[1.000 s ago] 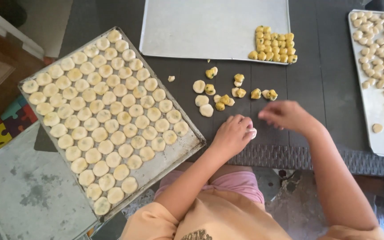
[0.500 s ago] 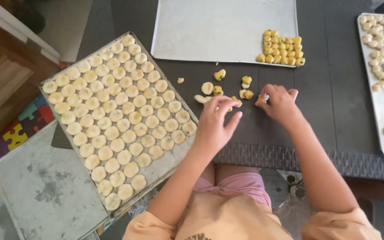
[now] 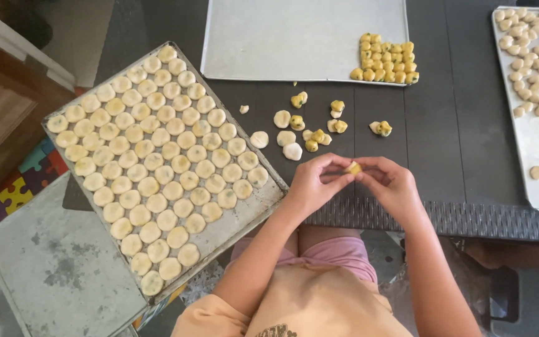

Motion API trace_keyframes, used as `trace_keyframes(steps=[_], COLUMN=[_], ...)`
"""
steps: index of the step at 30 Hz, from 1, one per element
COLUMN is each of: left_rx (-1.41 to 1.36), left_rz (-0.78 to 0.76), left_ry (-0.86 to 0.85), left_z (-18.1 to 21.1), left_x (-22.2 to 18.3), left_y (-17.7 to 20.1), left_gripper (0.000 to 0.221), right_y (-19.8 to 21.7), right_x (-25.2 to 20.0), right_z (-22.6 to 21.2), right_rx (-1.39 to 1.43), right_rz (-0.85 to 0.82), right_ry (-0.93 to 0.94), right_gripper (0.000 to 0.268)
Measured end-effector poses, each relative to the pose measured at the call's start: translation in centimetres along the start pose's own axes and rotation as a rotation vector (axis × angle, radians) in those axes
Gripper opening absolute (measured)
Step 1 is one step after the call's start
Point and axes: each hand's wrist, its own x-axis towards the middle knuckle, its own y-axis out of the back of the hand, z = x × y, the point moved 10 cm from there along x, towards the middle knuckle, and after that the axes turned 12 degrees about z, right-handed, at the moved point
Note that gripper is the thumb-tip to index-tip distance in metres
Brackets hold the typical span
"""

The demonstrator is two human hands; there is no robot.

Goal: Shaping small pieces of dough into balls and arranging them on a baking tray.

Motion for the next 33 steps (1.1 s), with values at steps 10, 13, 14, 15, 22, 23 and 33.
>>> trace_keyframes(steps=[10,13,14,15,22,23,33], left_rx=[0.215,0.435,0.479,0.523,0.234,0.257,0.733], left_rz=[-0.022,-0.049,-0.055,-0.062,-0.062,-0.062,-0.083], left_ry=[-0.052,-0.145,-0.178,-0.211,-0.067,-0.041,-0.181], left_z=[-1.2,-1.1,-1.1,-1.0,-4.7,-5.3,-7.4], left_x=[0.5,0.1,0.0,-0.2,0.4,0.7,2.7], left_y=[-0.1,-0.7,-0.9,-1.2,-1.0,-0.9,-1.4], left_gripper=[0.024,0.022,0.021,0.021,0.045,0.037,0.010], right_y=[-0.9,-1.8,-1.9,-1.9,-1.0,-1.0,-2.3], right_x=[-0.2,-0.3,-0.2,-0.2,0.4,0.4,-1.1], right_z=[-0.2,1.2,1.7,2.2,3.0,3.6,3.7], right_rx=[-0.045,-0.031,-0.023,-0.014,-0.166,-0.164,-0.377], right_rz=[-0.093,-0.166,-0.161,-0.156,-0.092,-0.073,-0.085], right_ry=[0.014,0.012,0.001,-0.010,-0.057,-0.071,0.328], right_gripper=[0.036,0.028,0.026,0.023,0.014,0.012,0.026])
